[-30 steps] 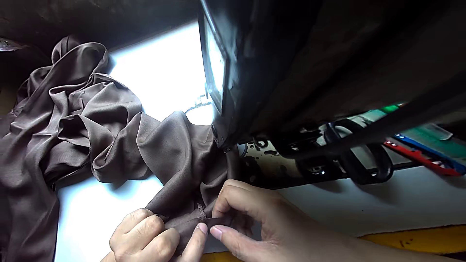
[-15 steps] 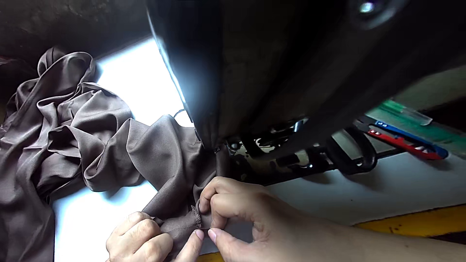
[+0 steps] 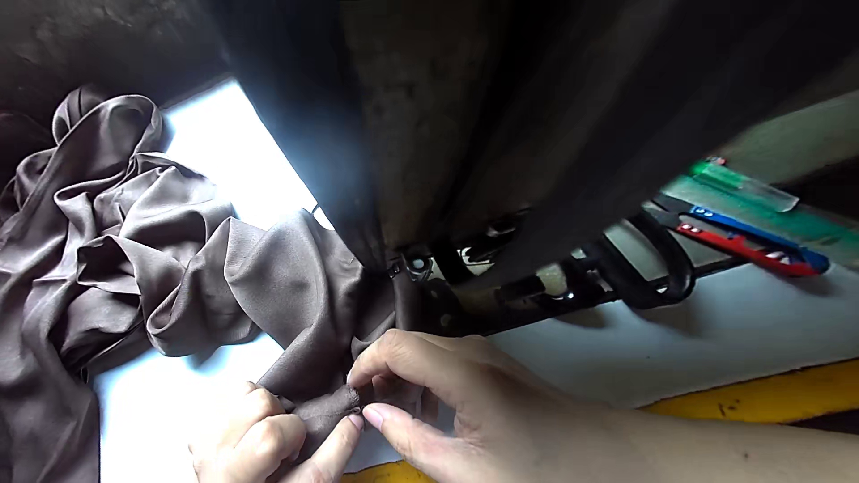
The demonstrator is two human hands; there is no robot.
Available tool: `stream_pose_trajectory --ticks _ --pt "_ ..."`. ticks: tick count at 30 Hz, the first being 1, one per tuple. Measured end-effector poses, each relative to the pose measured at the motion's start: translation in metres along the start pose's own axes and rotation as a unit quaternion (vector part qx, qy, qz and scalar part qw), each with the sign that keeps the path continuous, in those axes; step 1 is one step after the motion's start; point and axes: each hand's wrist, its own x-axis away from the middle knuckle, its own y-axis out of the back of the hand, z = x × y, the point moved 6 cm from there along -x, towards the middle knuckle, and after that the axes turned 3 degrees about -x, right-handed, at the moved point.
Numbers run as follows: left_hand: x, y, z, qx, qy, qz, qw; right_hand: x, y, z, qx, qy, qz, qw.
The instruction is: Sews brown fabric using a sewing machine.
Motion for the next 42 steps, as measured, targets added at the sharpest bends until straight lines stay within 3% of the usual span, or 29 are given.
stream_pose_trajectory --ticks 3,9,16,21,24,26,28,33,37,42 --pt "0.0 0.0 -0.001 0.002 -0.001 0.002 1.0 -0.001 0.0 -0.001 0.017 -0.039 -0.002 0.999" --pt "-0.002 0.001 -0.004 0.001 -0.003 0.009 1.0 -0.01 0.0 0.0 0.004 -0.035 0.017 0.999" --pt "-0.008 0.004 -0.008 -0.023 -0.028 0.021 0.999 -0.017 0.003 -0.007 -0.105 -0.156 0.09 0.978" --pt "-0.015 0.007 -0.013 -0.053 -0.053 0.024 0.997 -0.023 0.006 -0.009 -0.121 -0.192 0.121 0.966" --pt "-0.017 0.008 -0.013 -0.062 -0.019 0.01 0.998 -0.02 0.014 -0.007 -0.069 -0.137 0.059 0.986" --pt "-0.022 0.014 -0.011 -0.055 0.045 0.023 0.997 -0.015 0.021 0.0 0.047 -0.049 -0.007 0.998" --pt "-0.029 0.021 -0.007 -0.017 0.129 0.046 0.99 -0.01 0.024 0.013 0.155 0.069 -0.066 0.983" --pt "-0.04 0.036 -0.006 0.128 0.24 0.065 0.96 -0.007 0.01 0.032 0.195 0.228 -0.031 0.953" --pt "-0.042 0.037 -0.007 0.156 0.243 0.06 0.956 -0.017 0.005 0.034 0.09 0.243 0.033 0.965" --pt "-0.039 0.037 -0.001 0.117 0.212 0.04 0.969 -0.027 0.015 0.03 0.098 0.195 0.03 0.975"
